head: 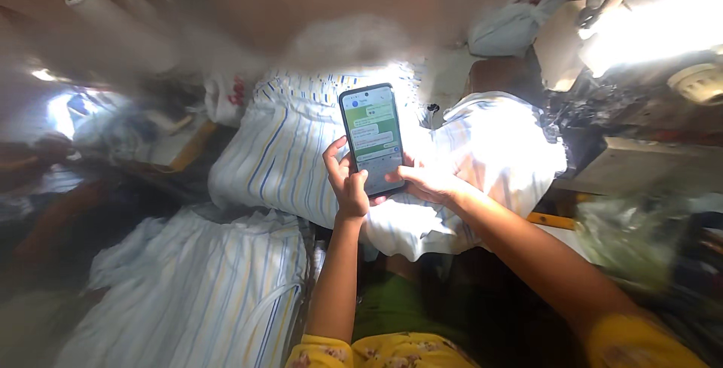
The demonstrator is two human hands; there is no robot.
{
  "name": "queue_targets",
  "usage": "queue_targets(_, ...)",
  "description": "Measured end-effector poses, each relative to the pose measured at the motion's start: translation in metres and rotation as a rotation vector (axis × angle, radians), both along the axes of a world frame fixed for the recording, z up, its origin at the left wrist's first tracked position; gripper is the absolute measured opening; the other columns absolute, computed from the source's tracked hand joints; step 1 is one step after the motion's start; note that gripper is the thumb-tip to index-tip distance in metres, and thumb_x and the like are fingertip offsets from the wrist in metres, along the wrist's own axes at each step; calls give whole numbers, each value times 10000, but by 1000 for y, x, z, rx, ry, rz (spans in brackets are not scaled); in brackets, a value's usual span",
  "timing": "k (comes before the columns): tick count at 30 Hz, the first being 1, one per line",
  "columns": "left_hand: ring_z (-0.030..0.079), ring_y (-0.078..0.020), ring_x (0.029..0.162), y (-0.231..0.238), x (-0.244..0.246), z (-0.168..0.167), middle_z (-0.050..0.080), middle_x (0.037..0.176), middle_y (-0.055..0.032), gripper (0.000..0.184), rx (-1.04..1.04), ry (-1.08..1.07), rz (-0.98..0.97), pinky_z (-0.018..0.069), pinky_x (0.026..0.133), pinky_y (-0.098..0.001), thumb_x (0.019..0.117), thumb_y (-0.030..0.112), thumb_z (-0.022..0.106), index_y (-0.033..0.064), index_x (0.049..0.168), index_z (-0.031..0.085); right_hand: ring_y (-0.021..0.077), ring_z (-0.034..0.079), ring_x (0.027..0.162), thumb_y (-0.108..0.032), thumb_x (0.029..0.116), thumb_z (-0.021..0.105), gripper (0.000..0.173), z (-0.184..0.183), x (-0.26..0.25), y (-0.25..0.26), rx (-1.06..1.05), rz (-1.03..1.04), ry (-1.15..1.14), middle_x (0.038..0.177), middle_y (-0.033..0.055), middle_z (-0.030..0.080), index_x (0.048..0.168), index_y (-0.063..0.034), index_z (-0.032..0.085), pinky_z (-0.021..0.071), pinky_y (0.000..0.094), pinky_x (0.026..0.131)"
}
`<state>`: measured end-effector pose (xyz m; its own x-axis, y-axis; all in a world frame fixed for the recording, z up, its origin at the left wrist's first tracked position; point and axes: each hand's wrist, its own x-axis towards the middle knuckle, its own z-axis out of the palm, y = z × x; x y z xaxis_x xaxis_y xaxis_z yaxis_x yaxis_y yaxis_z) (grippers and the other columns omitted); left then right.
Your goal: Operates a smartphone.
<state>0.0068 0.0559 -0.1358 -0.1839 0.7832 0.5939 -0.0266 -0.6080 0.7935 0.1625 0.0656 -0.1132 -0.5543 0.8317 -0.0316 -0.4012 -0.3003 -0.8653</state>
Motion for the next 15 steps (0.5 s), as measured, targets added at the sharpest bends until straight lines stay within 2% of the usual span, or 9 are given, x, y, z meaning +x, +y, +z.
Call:
queue_targets(3,716,-10,910,-1,0,-1,734,1004,151,542,-30,-80,-54,601,803,-240,800,76,498,247,1310,430,147,736,855,109,929,459,419,1,-1,-1,-3,-6,-2,1030,17,718,1278,-121,480,639,318,716)
queue_targets(10,715,-14,921,0,-1,-2,733,1029,148,525,-20,-83,-75,600,814,-242,814,127,546,253,1311,431,169,736,858,77,945,452,412,-1,-1,0,-3,-1,-10,1037,36,711,1311,-112,469,640,332,715)
queue_targets(15,712,-12,923,-1,-1,-2,728,1019,155,541,-25,-80,-73,598,821,-250,808,116,531,244,1322,420,170,739,860,87,936,434,397,1,-2,-1,-28,-17,18,1034,33,715,1270,-121,488,644,341,701)
